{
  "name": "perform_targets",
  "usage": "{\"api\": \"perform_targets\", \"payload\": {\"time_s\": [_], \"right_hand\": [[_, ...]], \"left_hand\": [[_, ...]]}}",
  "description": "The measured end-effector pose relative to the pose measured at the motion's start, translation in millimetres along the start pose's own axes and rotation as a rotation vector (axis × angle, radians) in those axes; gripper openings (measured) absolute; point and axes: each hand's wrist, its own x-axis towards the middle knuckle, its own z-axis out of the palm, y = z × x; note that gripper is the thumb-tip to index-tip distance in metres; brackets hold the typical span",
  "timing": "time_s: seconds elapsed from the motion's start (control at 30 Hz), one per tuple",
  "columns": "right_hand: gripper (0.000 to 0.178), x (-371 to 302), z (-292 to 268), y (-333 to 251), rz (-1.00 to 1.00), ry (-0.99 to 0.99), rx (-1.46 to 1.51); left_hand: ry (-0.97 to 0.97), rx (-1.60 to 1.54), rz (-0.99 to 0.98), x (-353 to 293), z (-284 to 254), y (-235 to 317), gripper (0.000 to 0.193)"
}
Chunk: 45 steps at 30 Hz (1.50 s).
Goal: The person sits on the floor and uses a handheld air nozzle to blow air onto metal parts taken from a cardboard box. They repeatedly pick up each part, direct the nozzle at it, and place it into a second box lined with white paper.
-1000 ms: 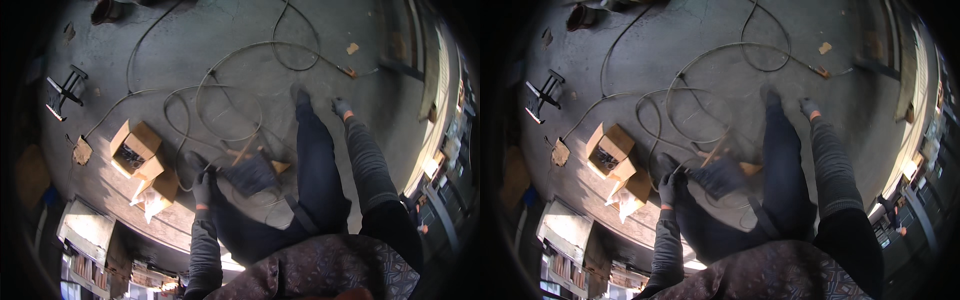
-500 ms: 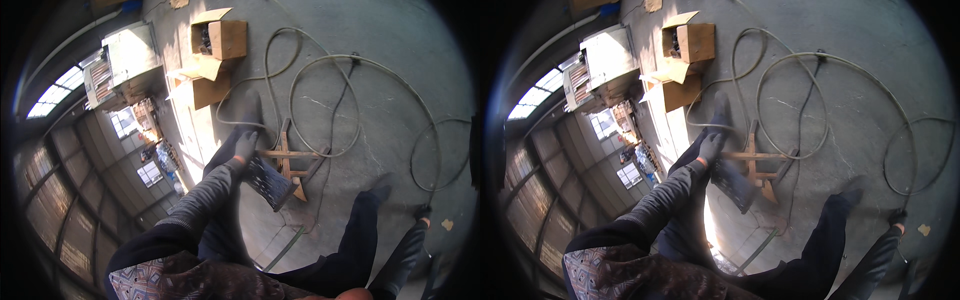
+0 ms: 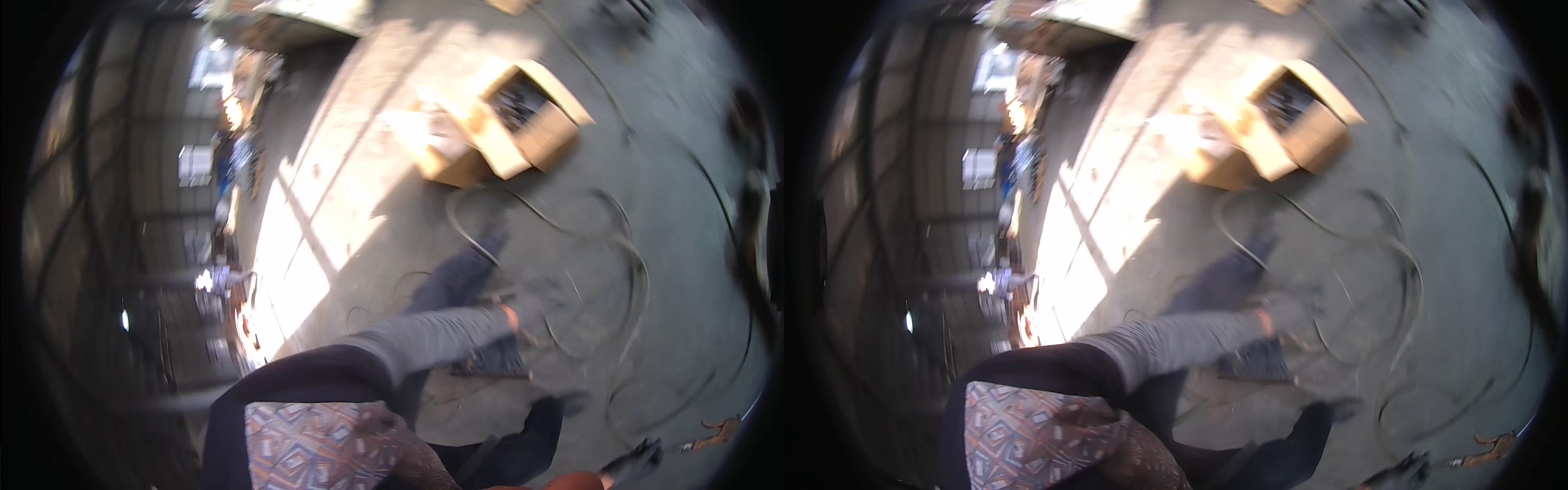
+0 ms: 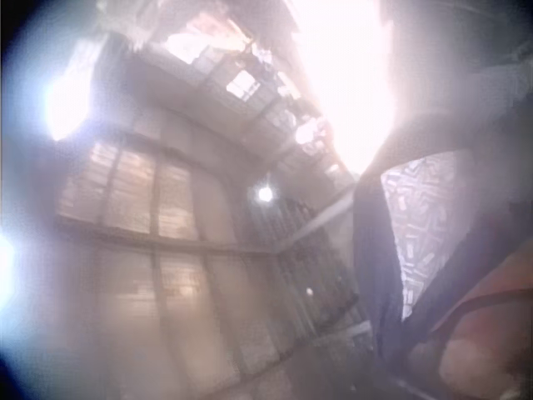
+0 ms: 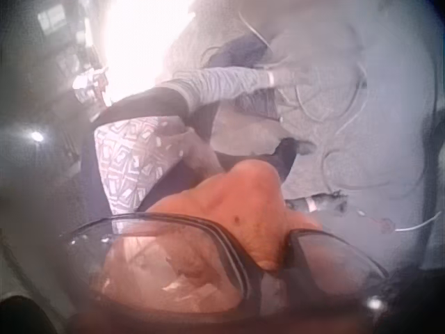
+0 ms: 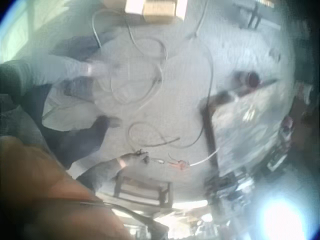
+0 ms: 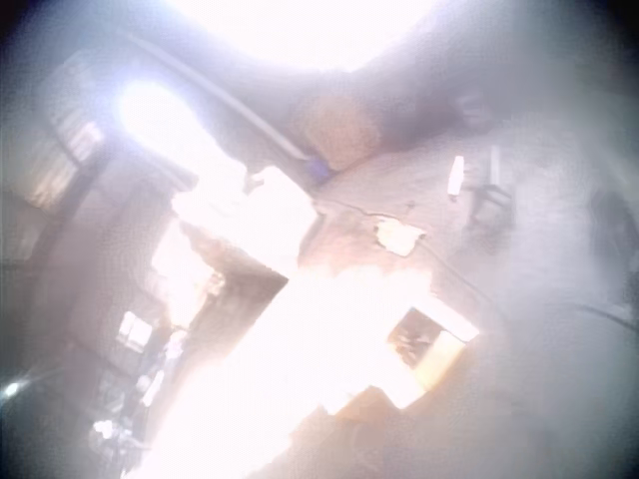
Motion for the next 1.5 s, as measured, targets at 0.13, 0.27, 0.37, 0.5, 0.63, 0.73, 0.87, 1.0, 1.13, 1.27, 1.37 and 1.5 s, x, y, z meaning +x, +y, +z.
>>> {"api": "perform_targets", "payload": {"time_s": [0.13,0.27,0.37,0.5,0.63,0.73,0.87,1.0,1.13,1.27,1.37,1.5], "right_hand": [[0.039,-114.0,159.5,-168.0,-0.161,-0.443,-0.069],[0.022,-244.9,292.4,-258.7,-0.531,-0.894,0.005],[0.055,-302.8,348.4,-336.4,-0.296,-1.182,-0.595],[0.072,-351.3,432.3,-440.5,-0.511,-1.119,-0.325],[0.066,-363.8,550.6,-471.2,-0.618,-1.142,-0.432],[0.057,-346.0,589.1,-474.2,-0.272,-1.062,-0.456],[0.050,-300.6,616.9,-464.3,-0.507,-1.056,-0.657],[0.055,-251.1,662.8,-429.0,-0.605,-1.024,-1.197],[0.054,-217.8,687.3,-359.5,-0.704,-1.120,-1.214],[0.052,-185.1,696.2,-312.2,-0.618,-1.155,-1.107],[0.050,-169.3,700.5,-294.6,-0.408,-1.169,-1.016],[0.048,-154.4,700.4,-282.7,-0.356,-1.260,-0.925]], "left_hand": [[0.221,-1.463,0.333,-12.2,-110.7,83.6,0.046],[0.187,-2.006,0.236,-80.0,-254.5,51.1,0.036],[0.308,-1.910,0.059,-126.8,-324.9,-21.1,0.029],[0.472,-1.818,0.042,-130.1,-376.9,-75.9,0.020],[0.286,-1.145,0.226,-103.7,-400.3,-78.0,0.013],[0.419,-1.029,0.137,-86.1,-410.1,-84.4,0.014],[0.236,-0.673,0.292,-75.0,-394.3,-142.7,0.032],[0.445,-0.222,0.048,-28.4,-356.0,-296.2,0.031],[0.727,-0.480,-0.271,79.5,-351.7,-411.9,0.034],[0.689,-0.254,-0.067,205.8,-367.7,-460.0,0.039],[0.479,0.024,0.001,270.7,-363.4,-465.1,0.044],[0.383,0.181,-0.035,293.0,-351.3,-472.4,0.032]]}}
